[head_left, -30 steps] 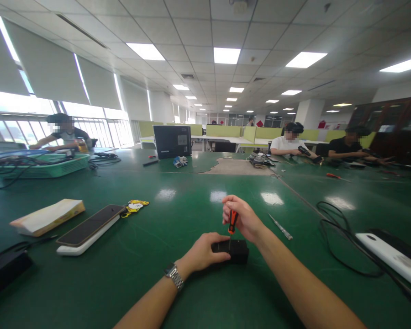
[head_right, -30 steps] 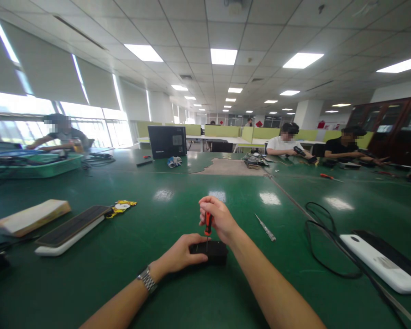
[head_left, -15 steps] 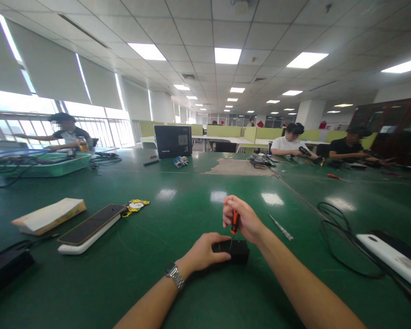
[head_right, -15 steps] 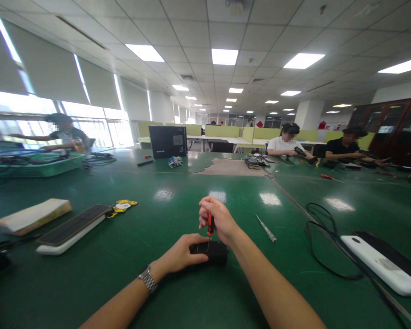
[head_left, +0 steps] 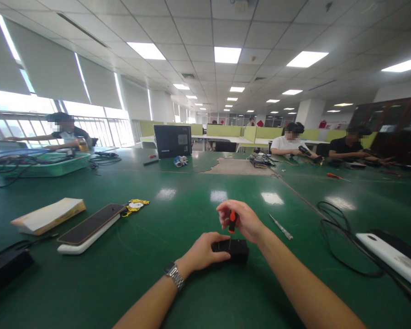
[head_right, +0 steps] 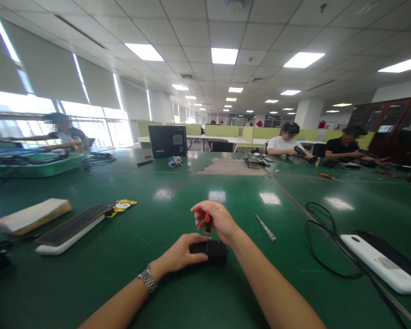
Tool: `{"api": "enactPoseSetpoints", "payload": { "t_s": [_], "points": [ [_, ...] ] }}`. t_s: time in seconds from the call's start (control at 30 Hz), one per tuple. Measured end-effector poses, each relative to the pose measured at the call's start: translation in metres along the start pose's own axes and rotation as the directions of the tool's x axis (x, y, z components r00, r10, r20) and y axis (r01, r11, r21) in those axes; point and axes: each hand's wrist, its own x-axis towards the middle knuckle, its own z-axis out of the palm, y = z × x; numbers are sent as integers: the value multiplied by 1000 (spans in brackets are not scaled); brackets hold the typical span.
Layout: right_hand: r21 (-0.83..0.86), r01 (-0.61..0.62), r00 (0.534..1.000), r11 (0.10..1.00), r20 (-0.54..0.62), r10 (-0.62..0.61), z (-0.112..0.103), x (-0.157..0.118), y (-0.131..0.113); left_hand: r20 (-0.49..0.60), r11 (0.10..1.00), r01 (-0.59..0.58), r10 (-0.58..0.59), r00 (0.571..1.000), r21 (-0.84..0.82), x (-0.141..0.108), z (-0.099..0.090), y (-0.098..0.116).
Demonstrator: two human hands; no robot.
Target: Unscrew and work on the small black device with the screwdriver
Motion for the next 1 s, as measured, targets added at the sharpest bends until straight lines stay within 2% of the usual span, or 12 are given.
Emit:
{"api": "enactPoseSetpoints", "payload": {
  "t_s": [0.1,0.17,0.23,0.3,0.33,0.43,0.5,0.57,0.67,0.77,0.87,1.0],
  "points": [
    [57,10,1000,998,16,-11,2,-1,-4,3,998,-12,12,1000,54,-1,-1,1],
    [48,18,999,999,-48,-16,-1,-1,-10,-19,993,-8,10,1000,120,-1,-2,2],
    [-73,16,987,997,-161,-28,-11,0,-19,-82,983,16,-1,997,183,-2,-3,1],
    [-337,-25,958,941,-276,-74,-32,2,-28,-167,974,56,-19,986,219,-2,-4,-2],
    [-507,-70,940,859,-321,-113,-47,3,-31,-209,970,79,-30,978,229,-2,-5,-4],
    [-863,-277,909,422,-378,-175,-108,2,-33,-306,956,150,-69,950,250,-2,-10,-10],
    [-851,-483,854,207,-510,-105,-153,-4,-26,-348,947,193,-96,932,257,-1,-12,-13],
    [-738,-665,745,109,-665,45,-191,-15,-15,-366,944,221,-121,923,246,0,-15,-15],
    [-690,-719,690,88,-691,217,-220,-33,6,-366,945,239,-146,919,224,1,-17,-16],
    [-683,-722,676,114,-659,330,-222,-41,21,-350,949,240,-158,923,205,2,-19,-17],
    [-709,-683,709,174,-586,392,-210,-36,21,-336,955,233,-161,928,186,2,-20,-17],
    [-764,-557,802,326,-392,451,-179,-22,4,-342,956,242,-174,923,167,2,-20,-18]
  ]
}}
